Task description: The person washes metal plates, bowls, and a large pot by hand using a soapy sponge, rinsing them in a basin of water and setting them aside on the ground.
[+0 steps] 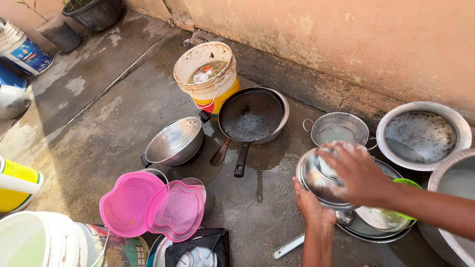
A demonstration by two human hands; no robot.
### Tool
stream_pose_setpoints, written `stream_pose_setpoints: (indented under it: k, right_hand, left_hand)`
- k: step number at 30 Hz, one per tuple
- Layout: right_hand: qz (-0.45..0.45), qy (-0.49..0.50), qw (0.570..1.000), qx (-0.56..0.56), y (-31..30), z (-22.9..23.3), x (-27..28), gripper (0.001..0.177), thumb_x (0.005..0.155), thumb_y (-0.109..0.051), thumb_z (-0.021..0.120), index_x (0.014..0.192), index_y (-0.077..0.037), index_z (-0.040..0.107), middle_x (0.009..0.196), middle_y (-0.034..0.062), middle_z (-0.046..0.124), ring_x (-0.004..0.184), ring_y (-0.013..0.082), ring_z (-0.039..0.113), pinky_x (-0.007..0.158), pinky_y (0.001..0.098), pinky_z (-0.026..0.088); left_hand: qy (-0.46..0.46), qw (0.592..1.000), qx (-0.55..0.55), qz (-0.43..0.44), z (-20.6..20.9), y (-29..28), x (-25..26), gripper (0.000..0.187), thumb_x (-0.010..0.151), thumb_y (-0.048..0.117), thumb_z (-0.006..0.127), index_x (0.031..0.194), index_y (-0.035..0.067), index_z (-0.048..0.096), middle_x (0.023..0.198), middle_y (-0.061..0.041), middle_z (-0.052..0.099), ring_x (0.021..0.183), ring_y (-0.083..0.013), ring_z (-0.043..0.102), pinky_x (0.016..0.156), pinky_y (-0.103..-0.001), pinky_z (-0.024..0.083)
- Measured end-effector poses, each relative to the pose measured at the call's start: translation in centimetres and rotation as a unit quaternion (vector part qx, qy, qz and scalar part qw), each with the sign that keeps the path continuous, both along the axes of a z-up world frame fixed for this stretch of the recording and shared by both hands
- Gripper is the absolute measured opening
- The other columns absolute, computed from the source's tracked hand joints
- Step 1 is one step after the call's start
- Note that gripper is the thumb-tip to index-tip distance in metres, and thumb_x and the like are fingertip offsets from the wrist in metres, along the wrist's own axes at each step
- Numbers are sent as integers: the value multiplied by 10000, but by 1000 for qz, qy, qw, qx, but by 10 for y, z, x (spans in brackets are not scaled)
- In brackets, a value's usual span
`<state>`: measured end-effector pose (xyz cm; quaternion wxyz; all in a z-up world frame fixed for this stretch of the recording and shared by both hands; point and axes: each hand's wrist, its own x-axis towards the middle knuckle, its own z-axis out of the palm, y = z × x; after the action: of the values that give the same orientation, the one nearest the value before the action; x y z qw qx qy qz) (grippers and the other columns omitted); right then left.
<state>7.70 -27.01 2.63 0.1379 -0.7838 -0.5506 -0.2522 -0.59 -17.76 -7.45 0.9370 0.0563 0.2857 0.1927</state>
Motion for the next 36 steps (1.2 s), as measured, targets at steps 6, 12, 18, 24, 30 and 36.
stream_pose_setpoints:
  k: [6, 12, 18, 24, 30, 36]
  right_hand:
    - [-135, 408, 887, -169, 9, -22, 66, 361, 951, -406, 615, 1270, -264, 708, 1356, 64, 651, 1302, 311, 602, 1127, 492, 477]
    - [8, 84, 994, -66, -9, -42, -1, 592, 695, -442, 739, 1269, -305, 685, 1306, 62, 636, 1320, 353, 495, 1066, 597, 323]
    - [-128, 537, 834, -9, 6, -12, 67, 411, 913, -272, 692, 1317, -214, 643, 1165, 82, 739, 1073, 232, 733, 955, 457, 560]
    - [-60, 777, 554, 294, 2, -11, 76, 451, 938, -168, 607, 1388, -159, 576, 1202, 133, 672, 1043, 318, 636, 906, 577, 522]
    - [24, 36, 997, -70, -15, -32, -20, 599, 697, -438, 698, 1257, -247, 601, 1325, 133, 588, 1329, 406, 502, 1076, 670, 389]
    - [-37, 155, 986, -59, -1, -10, 8, 503, 950, -278, 598, 1355, 15, 544, 1262, 264, 561, 1156, 446, 557, 952, 564, 467]
  left_hand:
    - [17, 997, 70, -4, -2, -36, 4, 627, 1037, 505, 408, 1377, -2, 551, 1372, -223, 635, 1230, -373, 664, 1036, -532, 564]
    - [55, 997, -55, -22, -2, -29, 16, 672, 987, 557, 293, 1417, 98, 530, 1400, -212, 606, 1234, -376, 653, 1017, -557, 552]
    - [59, 998, 29, -22, -27, -29, 26, 608, 1052, 476, 357, 1374, -8, 535, 1388, -231, 632, 1231, -375, 673, 1036, -544, 567]
    - [-19, 999, -17, -45, -21, -17, 17, 611, 1050, 476, 366, 1356, -8, 581, 1355, -230, 652, 1197, -371, 676, 1032, -527, 554]
    - [51, 997, 52, -22, -14, -31, 3, 548, 1052, 450, 372, 1256, -9, 591, 1203, -232, 689, 1121, -374, 693, 944, -517, 592]
    - [246, 841, 475, -84, 6, -41, -4, 569, 1144, 361, 380, 1066, -113, 685, 882, -301, 583, 730, -347, 498, 730, -501, 433]
